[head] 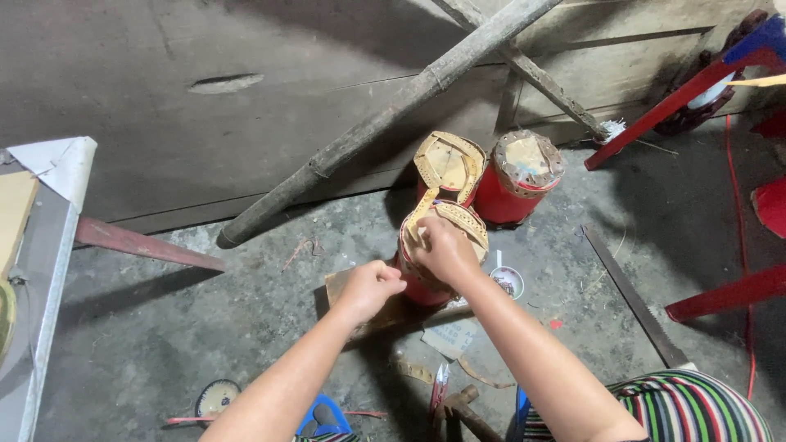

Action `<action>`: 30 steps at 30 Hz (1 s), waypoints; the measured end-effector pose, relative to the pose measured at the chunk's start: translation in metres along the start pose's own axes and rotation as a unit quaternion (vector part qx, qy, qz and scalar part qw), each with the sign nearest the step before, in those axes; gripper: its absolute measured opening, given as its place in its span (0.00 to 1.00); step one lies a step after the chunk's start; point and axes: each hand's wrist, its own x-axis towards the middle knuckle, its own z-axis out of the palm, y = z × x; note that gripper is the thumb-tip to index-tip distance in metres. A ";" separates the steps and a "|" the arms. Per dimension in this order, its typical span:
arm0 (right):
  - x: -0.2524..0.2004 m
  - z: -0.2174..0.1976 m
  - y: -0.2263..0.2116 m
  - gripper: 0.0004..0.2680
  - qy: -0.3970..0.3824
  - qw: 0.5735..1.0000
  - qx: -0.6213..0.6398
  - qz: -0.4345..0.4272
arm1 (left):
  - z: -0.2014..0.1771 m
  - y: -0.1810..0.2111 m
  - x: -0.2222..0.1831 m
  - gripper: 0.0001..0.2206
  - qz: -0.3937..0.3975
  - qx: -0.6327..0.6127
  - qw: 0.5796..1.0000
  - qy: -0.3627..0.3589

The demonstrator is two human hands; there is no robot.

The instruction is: Fitting and securing a decorative woven band onto the rim of a small drum using a hammer and tacks.

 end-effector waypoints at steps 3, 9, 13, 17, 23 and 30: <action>-0.009 0.010 -0.002 0.21 0.051 0.992 -0.093 -0.074 | 0.000 0.005 -0.003 0.12 0.008 0.018 1.000 -0.004; -0.016 -0.015 -0.022 0.26 -0.023 0.999 0.027 0.005 | 0.000 0.010 -0.009 0.11 0.020 0.008 1.000 -0.003; -0.030 -0.029 -0.033 0.29 -0.072 0.995 0.069 0.025 | -0.007 0.015 -0.014 0.10 0.016 0.016 1.000 0.000; -0.038 -0.039 -0.028 0.27 -0.086 0.986 0.131 0.050 | -0.004 0.008 -0.006 0.11 0.019 0.013 1.000 0.006; -0.035 -0.020 0.004 0.20 -0.017 0.998 -0.039 0.050 | -0.008 0.023 -0.018 0.11 0.005 0.026 1.000 -0.011; -0.023 0.005 0.003 0.17 0.010 1.000 0.006 0.028 | -0.006 0.016 -0.010 0.12 0.009 0.030 0.999 -0.011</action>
